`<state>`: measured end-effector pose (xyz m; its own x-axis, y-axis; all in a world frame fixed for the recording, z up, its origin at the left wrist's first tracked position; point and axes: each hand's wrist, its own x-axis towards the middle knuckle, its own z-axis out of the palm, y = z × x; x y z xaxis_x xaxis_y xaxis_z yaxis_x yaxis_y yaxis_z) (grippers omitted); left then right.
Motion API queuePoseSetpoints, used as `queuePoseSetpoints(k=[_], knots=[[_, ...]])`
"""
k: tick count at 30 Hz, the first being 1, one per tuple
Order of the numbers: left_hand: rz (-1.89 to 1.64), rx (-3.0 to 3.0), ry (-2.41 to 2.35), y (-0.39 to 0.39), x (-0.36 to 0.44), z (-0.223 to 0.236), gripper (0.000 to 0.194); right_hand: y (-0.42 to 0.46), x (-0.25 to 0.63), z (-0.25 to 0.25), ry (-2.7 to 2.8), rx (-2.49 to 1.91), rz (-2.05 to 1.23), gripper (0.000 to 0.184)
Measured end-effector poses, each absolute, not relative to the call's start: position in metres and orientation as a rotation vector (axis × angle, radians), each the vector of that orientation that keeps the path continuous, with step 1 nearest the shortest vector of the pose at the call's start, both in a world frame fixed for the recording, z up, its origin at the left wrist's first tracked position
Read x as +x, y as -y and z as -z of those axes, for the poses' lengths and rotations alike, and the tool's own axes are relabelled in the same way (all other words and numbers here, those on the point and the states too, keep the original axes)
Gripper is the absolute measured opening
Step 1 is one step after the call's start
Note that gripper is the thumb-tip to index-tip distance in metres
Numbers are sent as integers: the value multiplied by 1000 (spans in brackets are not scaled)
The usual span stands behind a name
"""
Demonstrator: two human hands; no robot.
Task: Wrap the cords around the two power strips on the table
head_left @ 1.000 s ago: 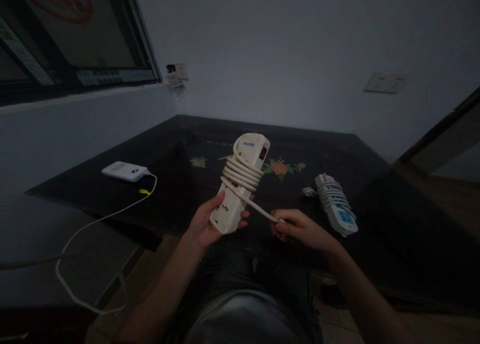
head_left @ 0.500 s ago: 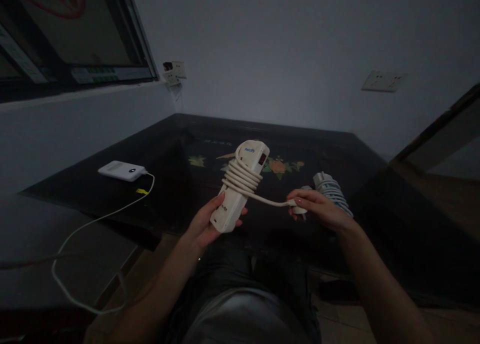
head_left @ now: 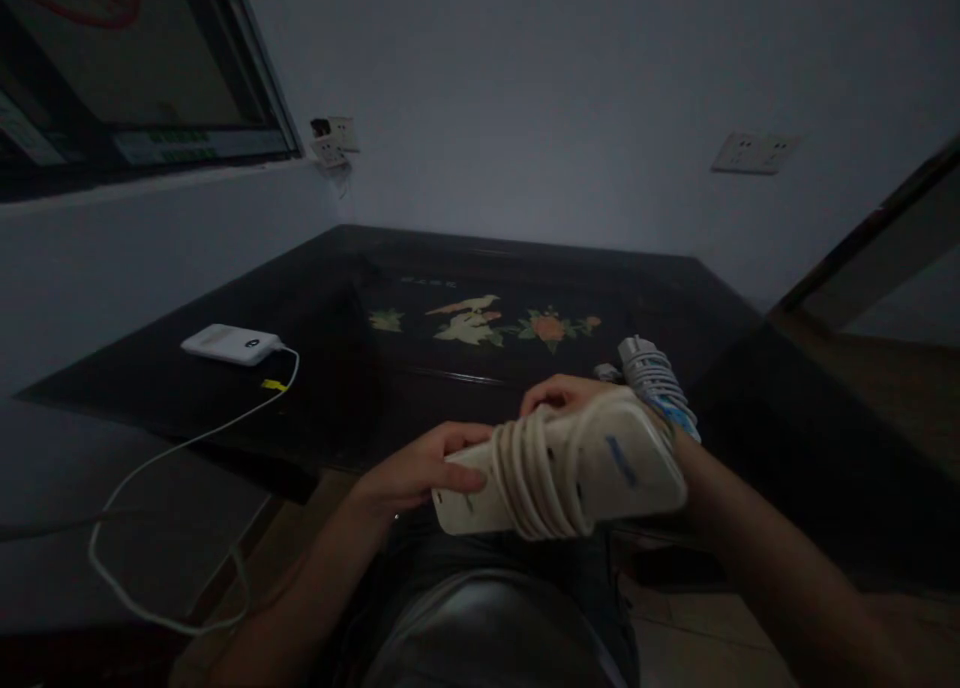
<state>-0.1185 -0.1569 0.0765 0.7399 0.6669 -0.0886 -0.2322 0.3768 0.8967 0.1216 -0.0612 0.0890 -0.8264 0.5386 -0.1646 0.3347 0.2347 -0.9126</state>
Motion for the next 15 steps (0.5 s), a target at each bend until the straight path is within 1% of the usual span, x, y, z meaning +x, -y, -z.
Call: queuePoseSetpoints(k=[1,3,5,7,9,11,13,15], knots=[[-550,1125,-552,158,-115,-80,47,56,116,-96,2411,-806,-1648,24],[-461,1291,-667,159,-106,-83,48,50,104,-113,2688,-768,-1541,24],[-434,1398,-773,156,-96,-79,51,50,92,-132,2923,-768,-1295,21],[-487,1430,-872,151,-88,-69,53,56,81,-151,3068,-808,-988,21],[-578,1382,-909,144,-83,-58,54,66,74,-166,3136,-841,-734,15],[-638,1295,-869,137,-82,-50,59,78,69,-175,3147,-841,-552,12],[-676,1251,-833,134,-81,-48,63,90,66,-178,3133,-790,-453,13],[-709,1255,-839,134,-81,-50,57,98,63,-176,3121,-716,-423,14]])
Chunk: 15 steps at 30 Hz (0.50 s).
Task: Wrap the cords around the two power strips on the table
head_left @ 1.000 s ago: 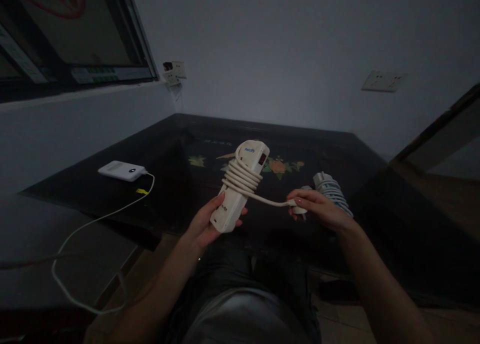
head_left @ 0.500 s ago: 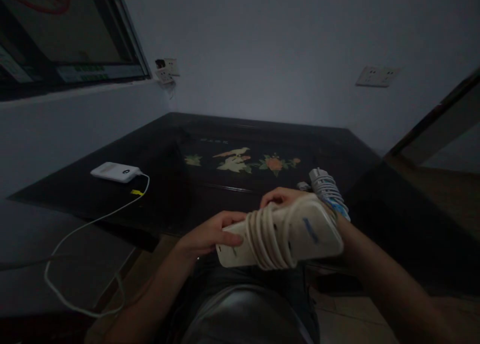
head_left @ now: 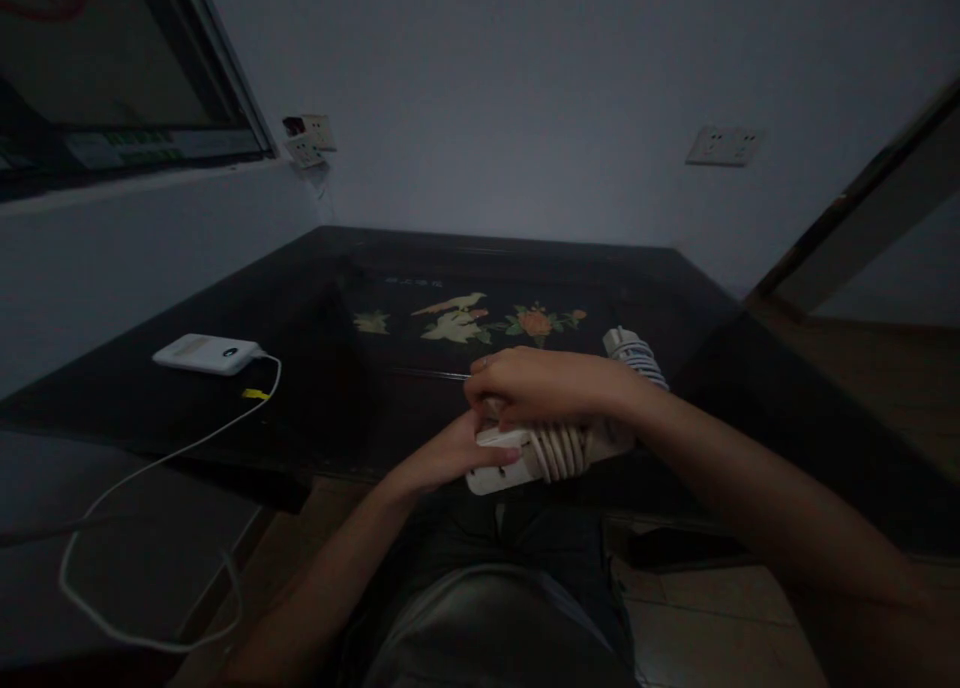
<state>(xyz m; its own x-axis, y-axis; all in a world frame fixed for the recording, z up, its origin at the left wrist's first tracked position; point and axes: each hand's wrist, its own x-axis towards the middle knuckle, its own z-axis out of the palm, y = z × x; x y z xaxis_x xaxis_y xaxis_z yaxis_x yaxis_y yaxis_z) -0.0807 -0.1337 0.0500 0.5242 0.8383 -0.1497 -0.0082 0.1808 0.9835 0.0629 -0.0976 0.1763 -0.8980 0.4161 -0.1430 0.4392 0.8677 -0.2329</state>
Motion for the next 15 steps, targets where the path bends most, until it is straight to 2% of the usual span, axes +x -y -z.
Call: queuePoseSetpoints(k=[6,9,12,15], knots=[[-834,1192,-795,137,-71,-42,42,95,66,-160,-3016,652,531,14],[-799,1133,-791,135,-65,-31,40,92,77,-151,-3147,730,688,23],[-787,1080,-816,134,-61,-27,38,109,93,-139,-3356,1057,720,26],[-840,1033,-854,133,-57,-29,37,142,112,-120,-3552,1519,748,18]])
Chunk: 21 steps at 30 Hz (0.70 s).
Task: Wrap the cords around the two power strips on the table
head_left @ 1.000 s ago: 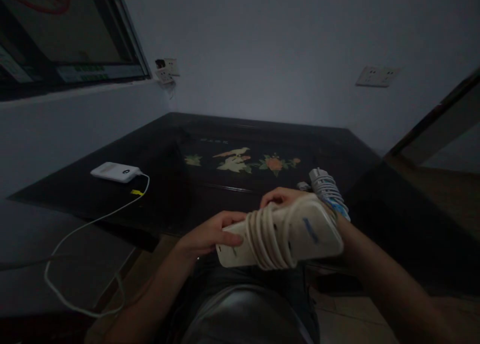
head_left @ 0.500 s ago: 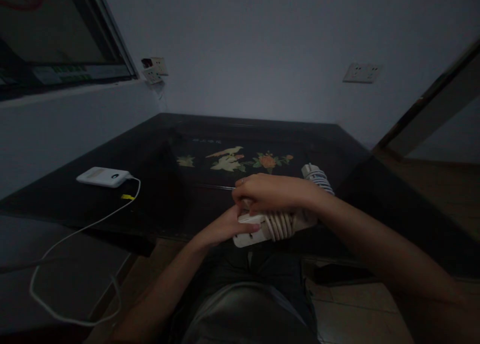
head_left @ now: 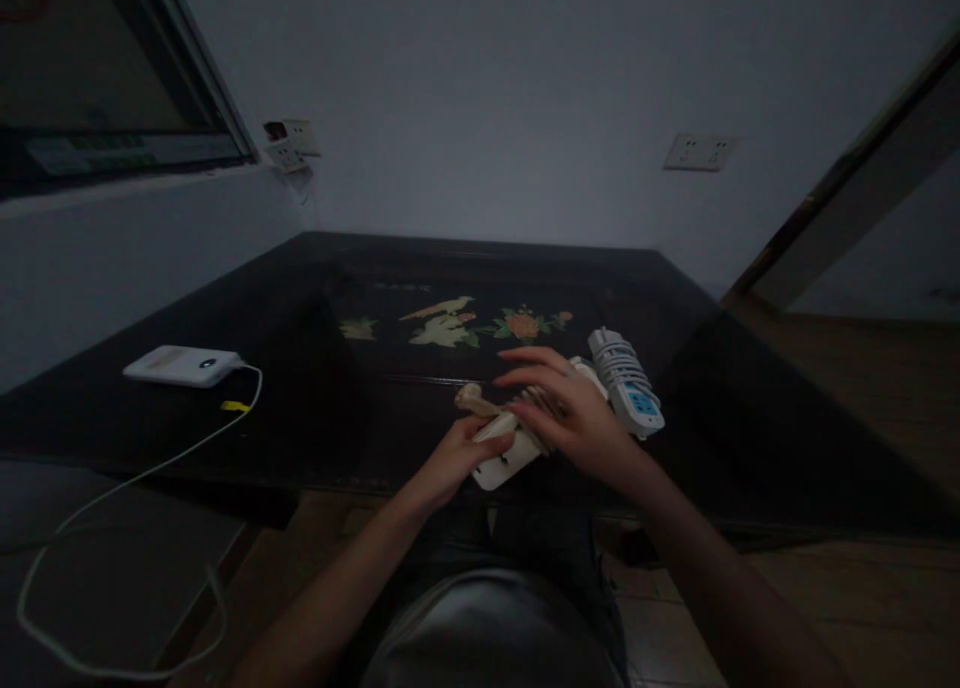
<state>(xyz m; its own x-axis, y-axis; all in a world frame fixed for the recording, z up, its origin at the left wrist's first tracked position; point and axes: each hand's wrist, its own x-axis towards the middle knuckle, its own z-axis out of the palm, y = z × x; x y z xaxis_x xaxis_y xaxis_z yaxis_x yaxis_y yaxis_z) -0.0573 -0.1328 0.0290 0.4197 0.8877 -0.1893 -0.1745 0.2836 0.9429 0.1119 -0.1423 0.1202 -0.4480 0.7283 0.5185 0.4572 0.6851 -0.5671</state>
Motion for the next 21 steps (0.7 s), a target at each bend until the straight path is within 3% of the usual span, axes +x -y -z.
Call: queuePoseSetpoints(k=[3,6,10,13,21], knots=[[-927,951,-881,130,-54,-31,42,173,133,-91,1724,-1071,-390,12],[-966,849,-876,126,-46,-31,43,185,145,-58,1485,-1253,-557,13],[-1006,661,-821,121,-26,-31,35,175,138,-34,1329,-1315,-876,47],[-1067,488,-761,115,-5,-32,25,162,125,-31,1335,-1309,-892,66],[-1013,318,-759,93,41,-28,17,119,144,-22,1401,-1358,-821,72]])
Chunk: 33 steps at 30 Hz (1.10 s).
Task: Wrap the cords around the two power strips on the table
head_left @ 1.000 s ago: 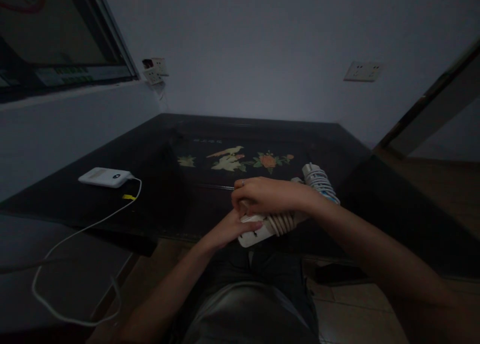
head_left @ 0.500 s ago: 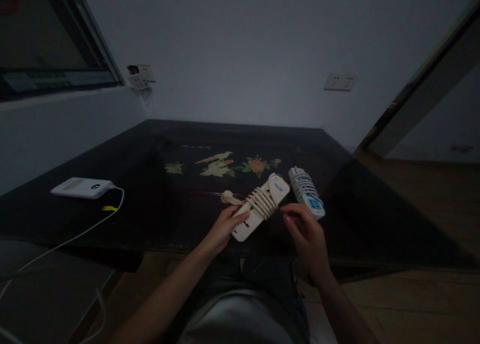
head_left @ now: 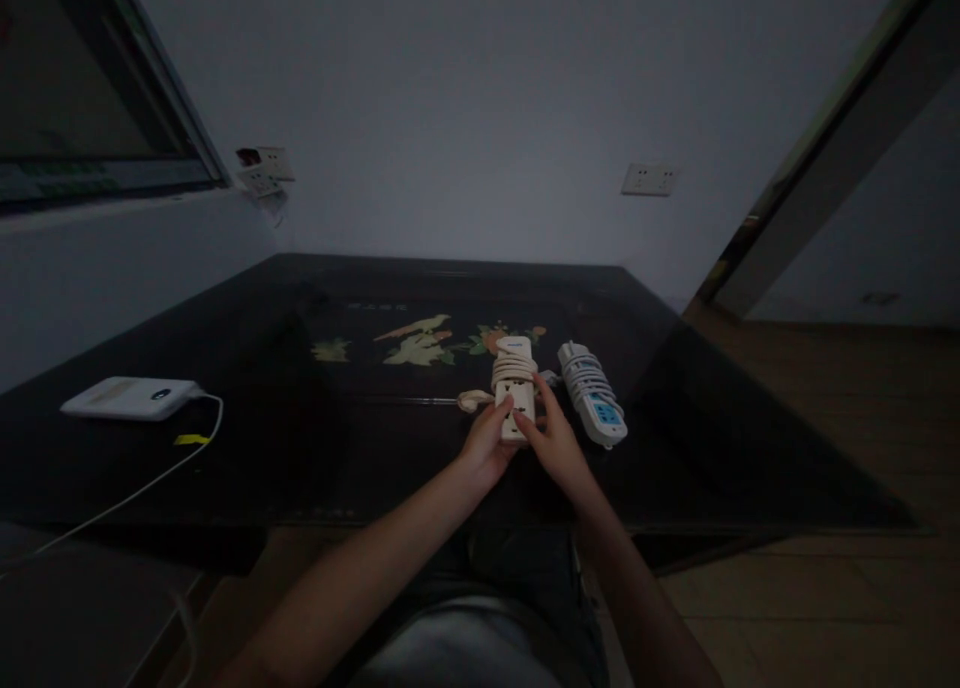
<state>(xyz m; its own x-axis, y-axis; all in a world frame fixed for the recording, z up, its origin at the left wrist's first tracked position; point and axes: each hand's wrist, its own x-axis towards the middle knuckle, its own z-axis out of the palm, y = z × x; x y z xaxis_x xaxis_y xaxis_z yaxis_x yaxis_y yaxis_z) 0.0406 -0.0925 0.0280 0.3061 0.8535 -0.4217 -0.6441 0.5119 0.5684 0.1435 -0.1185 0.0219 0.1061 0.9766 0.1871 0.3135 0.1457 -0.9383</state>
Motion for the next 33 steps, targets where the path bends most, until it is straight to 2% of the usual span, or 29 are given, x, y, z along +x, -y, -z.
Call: queuePoseSetpoints(k=[4,7,16,22,24,28,30,33], knots=[[-936,290,-755,87,43,-26,14,107,162,-22,1338,-1348,-1045,77],[-877,325,-772,83,38,-27,12,103,171,-21,1316,-1343,-1050,75],[-711,639,-728,79,26,-33,10,96,173,-7,1432,-1406,-611,54],[-486,1156,-843,73,2,-33,18,111,157,-5,1453,-1502,-406,46],[-554,1352,-946,67,-5,-36,19,116,153,-6,1467,-1556,-409,45],[-1013,1800,-1073,49,-5,-39,21,122,149,-11,1493,-1630,-394,41],[-1144,1929,-1118,38,4,-34,34,121,148,-12,1505,-1639,-371,41],[-1032,1994,-1170,25,18,-21,53,120,147,-10,1517,-1643,-346,42]])
